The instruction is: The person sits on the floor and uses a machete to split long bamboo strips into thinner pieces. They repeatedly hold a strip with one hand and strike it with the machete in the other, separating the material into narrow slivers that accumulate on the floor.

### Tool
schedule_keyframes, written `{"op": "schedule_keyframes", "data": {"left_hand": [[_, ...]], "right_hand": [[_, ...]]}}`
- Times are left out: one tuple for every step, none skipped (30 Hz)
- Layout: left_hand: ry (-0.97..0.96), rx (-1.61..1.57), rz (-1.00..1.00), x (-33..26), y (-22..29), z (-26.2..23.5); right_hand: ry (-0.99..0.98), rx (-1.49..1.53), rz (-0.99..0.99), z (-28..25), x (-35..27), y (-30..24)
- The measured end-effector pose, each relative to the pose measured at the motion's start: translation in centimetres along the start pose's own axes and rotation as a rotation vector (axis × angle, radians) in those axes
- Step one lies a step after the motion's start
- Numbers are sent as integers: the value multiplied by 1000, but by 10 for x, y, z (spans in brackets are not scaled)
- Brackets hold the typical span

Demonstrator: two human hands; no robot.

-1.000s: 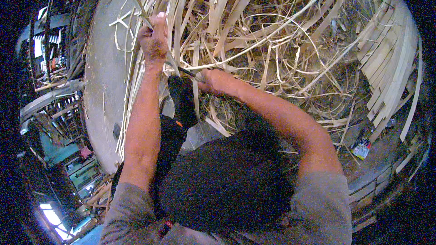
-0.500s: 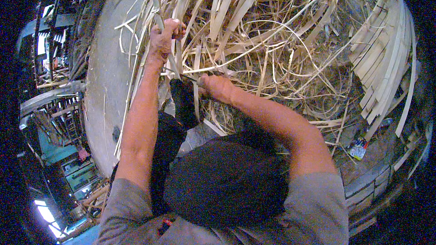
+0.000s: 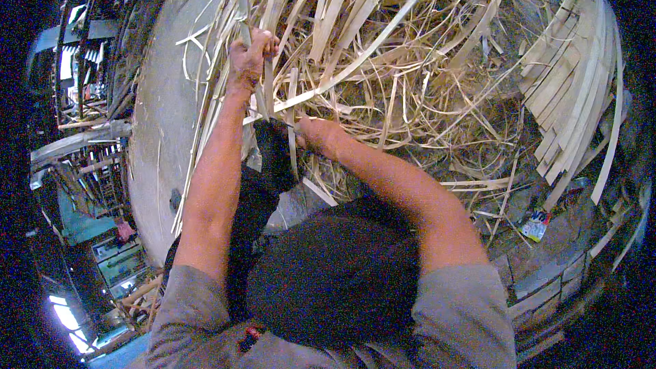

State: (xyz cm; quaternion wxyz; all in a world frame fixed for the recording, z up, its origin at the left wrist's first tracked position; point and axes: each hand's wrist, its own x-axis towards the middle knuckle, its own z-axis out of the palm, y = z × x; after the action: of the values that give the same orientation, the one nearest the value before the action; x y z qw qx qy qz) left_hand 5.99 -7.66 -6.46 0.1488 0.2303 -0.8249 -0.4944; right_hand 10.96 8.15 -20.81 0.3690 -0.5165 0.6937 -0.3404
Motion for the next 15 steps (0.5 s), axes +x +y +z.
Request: {"op": "schedule_keyframes", "data": {"left_hand": [[8, 29, 40, 0, -1, 0], [21, 53, -11, 0, -2, 2], [53, 83, -11, 1, -2, 2], [57, 110, -25, 1, -3, 5], [58, 127, -21, 4, -3, 7], [100, 194, 69, 5, -4, 9], [83, 211, 9, 8, -4, 11], [57, 209, -11, 9, -5, 12], [30, 197, -19, 11, -5, 14], [54, 263, -48, 11, -6, 15], [78, 327, -75, 11, -6, 15], [64, 309, -35, 12, -5, 15], [40, 312, -28, 11, -5, 14], [28, 300, 17, 13, -5, 14], [-3, 320, -11, 13, -5, 12]], "right_hand": [[107, -37, 15, 2, -2, 0], [130, -76, 51, 5, -5, -2], [179, -88, 45, 6, -6, -1], [202, -117, 46, 8, -7, 0], [154, -89, 13, 8, -6, 3], [172, -51, -64, 8, -4, 5], [206, -67, -82, 7, -4, 8], [163, -85, -125, 6, -1, 11], [46, -106, 72, 6, -2, 14], [-28, -78, 57, 6, -2, 16], [11, -29, 6, 7, -4, 17], [16, 82, -85, 7, -8, 17], [-64, 207, -2, 9, -11, 16], [-100, 215, 29, 10, -20, 15], [-124, 21, -2, 12, -21, 12]]}}
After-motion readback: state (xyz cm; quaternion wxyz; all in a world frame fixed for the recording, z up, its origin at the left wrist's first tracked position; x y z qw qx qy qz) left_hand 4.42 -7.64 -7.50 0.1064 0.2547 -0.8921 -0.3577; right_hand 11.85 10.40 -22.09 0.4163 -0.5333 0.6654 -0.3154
